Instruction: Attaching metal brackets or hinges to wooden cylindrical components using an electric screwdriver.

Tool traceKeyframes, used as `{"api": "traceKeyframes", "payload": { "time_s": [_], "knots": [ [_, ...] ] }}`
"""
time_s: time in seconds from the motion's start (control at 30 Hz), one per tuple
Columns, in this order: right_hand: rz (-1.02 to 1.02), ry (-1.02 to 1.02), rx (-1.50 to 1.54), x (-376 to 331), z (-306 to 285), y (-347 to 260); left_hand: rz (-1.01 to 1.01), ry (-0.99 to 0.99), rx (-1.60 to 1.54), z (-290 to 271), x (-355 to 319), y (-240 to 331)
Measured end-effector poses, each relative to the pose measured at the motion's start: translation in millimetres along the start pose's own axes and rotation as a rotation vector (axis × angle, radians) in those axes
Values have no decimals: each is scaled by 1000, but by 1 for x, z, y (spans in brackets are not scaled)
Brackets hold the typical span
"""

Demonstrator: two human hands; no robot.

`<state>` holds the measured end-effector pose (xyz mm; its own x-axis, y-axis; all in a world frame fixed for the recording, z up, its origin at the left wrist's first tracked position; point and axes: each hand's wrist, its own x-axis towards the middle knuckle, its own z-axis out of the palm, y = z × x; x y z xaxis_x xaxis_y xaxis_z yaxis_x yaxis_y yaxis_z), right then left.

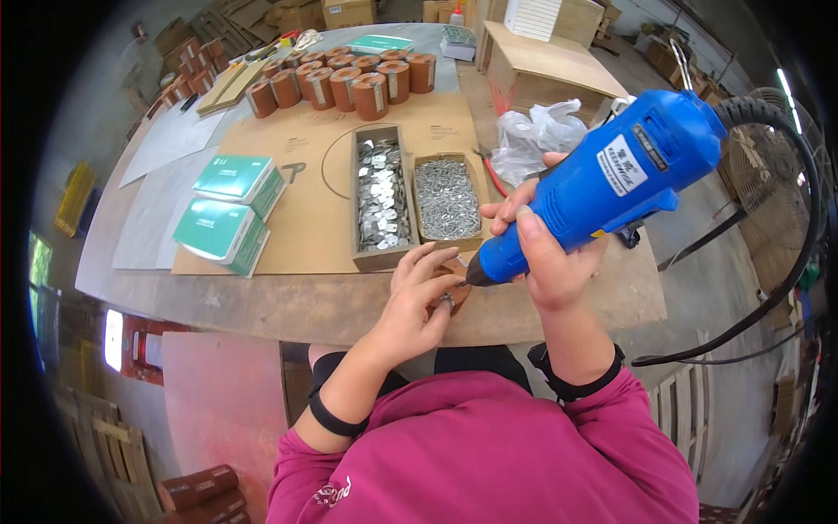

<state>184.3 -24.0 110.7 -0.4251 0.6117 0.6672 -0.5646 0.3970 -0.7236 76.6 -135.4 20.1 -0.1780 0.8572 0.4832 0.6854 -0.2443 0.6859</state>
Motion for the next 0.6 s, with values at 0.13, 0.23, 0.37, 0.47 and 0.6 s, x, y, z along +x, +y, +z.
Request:
{"api": "traceKeyframes", "payload": {
  "time_s": [0.13, 0.23, 0.37, 0.47, 0.6],
  "knots": [
    [-5, -58, -64, -4, 5, 12, -23, 12, 29, 1, -7, -6],
    [23, -74, -54, -5, 12, 9, -31, 30, 17, 1, -13, -9],
    [40, -89, -54, -7, 17, 9, -38, 51, 7, 1, -17, -9],
    [33, -127, -63, -7, 19, 10, -38, 58, 12, 2, -18, -12],
    [11, -130, -37, -7, 23, 10, -28, 67, 7, 4, -19, -16]
  ]
}}
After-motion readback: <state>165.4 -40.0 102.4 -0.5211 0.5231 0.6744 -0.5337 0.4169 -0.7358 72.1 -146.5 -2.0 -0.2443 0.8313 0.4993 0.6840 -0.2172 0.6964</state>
